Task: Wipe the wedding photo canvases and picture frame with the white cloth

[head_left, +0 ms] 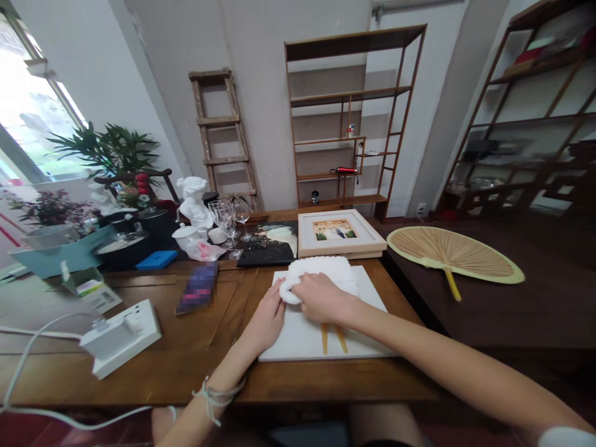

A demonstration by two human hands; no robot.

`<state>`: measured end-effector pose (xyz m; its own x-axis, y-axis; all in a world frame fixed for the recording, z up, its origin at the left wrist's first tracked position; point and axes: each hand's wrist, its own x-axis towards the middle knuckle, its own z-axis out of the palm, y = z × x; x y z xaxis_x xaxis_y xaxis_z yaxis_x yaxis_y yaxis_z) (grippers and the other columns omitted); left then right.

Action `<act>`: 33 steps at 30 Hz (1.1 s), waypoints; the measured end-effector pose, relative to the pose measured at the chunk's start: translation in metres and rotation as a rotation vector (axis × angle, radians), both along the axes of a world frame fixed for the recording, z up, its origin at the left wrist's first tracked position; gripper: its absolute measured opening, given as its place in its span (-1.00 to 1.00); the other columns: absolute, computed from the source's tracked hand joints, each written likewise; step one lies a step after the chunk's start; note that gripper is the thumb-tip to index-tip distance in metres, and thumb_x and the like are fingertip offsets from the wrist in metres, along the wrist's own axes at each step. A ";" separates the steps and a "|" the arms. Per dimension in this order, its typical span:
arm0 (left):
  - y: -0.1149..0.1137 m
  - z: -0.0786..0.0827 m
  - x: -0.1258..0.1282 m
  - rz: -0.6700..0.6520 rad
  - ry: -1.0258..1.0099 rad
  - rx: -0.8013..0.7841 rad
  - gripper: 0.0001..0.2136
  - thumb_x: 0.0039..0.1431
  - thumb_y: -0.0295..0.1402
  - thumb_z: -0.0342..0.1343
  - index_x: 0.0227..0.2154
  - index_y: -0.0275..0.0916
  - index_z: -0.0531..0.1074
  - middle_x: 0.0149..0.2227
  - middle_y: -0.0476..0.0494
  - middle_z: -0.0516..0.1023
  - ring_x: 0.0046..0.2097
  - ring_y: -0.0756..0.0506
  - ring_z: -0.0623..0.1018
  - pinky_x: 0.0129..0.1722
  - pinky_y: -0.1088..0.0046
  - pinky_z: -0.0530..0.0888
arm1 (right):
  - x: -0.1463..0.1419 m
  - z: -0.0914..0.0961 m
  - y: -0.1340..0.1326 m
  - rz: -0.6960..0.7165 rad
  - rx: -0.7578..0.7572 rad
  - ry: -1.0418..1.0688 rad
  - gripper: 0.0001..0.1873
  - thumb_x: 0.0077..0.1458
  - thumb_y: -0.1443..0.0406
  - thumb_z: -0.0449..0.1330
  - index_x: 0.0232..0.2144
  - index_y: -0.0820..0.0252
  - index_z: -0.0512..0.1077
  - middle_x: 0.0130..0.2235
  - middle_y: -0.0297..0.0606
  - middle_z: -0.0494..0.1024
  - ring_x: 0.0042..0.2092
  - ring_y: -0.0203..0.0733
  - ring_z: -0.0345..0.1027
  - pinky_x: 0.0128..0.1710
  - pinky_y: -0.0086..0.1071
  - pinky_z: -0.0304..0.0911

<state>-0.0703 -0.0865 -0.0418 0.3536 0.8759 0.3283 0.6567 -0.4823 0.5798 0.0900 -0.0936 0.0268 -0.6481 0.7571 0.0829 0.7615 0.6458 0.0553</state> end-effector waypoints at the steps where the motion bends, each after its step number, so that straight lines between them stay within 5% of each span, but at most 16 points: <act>1: 0.000 -0.001 -0.001 0.004 -0.007 -0.001 -0.58 0.17 -0.46 -0.19 0.10 -0.35 0.20 0.20 -0.28 0.19 0.24 -0.14 0.15 0.22 0.22 0.08 | -0.003 0.000 -0.001 -0.010 0.002 -0.008 -0.73 -0.06 0.47 0.00 -0.30 0.33 0.43 -0.26 0.04 0.49 -0.22 0.06 0.36 -0.29 -0.14 0.26; 9: 0.008 -0.011 -0.007 -0.016 0.032 -0.008 -0.58 0.16 -0.44 -0.17 0.08 -0.38 0.25 0.20 -0.30 0.18 0.23 -0.16 0.16 0.21 0.20 0.11 | -0.011 -0.007 -0.068 0.080 -0.040 -0.120 -0.73 -0.08 0.41 0.13 -0.26 0.36 0.47 -0.03 0.26 0.36 0.05 0.35 0.15 -0.09 0.19 0.09; 13: 0.004 -0.005 -0.002 0.018 0.084 -0.050 -0.57 0.22 -0.37 -0.24 0.11 -0.43 0.20 0.22 -0.32 0.12 0.25 -0.14 0.10 0.22 0.18 0.07 | -0.001 -0.013 -0.100 0.219 -0.052 -0.125 -0.78 -0.13 0.35 0.19 -0.35 0.34 0.49 0.05 0.29 0.28 0.05 0.42 0.13 -0.08 0.20 0.08; 16: 0.003 -0.004 -0.002 0.019 0.084 -0.055 -0.56 0.22 -0.34 -0.23 0.11 -0.45 0.20 0.23 -0.34 0.11 0.25 -0.14 0.10 0.22 0.20 0.07 | 0.007 -0.011 -0.103 0.264 -0.047 -0.027 -0.84 -0.13 0.36 0.15 -0.42 0.30 0.47 -0.08 0.17 0.41 -0.04 0.28 0.26 -0.14 0.06 0.18; 21: 0.006 -0.011 -0.006 -0.009 0.015 0.000 -0.59 0.18 -0.42 -0.18 0.08 -0.34 0.25 0.20 -0.27 0.18 0.23 -0.16 0.16 0.20 0.17 0.12 | 0.014 0.004 -0.068 0.168 -0.100 0.039 -0.77 -0.09 0.45 0.00 -0.38 0.28 0.42 -0.34 -0.06 0.48 -0.32 -0.04 0.35 -0.38 -0.27 0.22; 30: -0.001 0.004 0.001 -0.039 0.034 0.027 -0.64 0.21 -0.44 -0.21 0.03 -0.28 0.31 0.20 -0.21 0.20 0.24 -0.14 0.15 0.21 0.23 0.11 | 0.010 0.025 0.027 0.012 -0.212 0.015 -0.80 0.08 0.39 -0.02 -0.36 0.32 0.41 -0.32 -0.08 0.49 -0.31 -0.09 0.37 -0.40 -0.34 0.22; 33: 0.000 0.002 0.000 0.000 0.074 0.000 -0.60 0.21 -0.44 -0.21 0.08 -0.37 0.25 0.22 -0.28 0.16 0.25 -0.15 0.12 0.22 0.22 0.06 | -0.002 0.030 0.056 -0.035 -0.275 0.010 -0.77 0.17 0.27 0.04 -0.18 0.30 0.37 -0.19 -0.14 0.45 -0.25 -0.14 0.36 -0.31 -0.26 0.30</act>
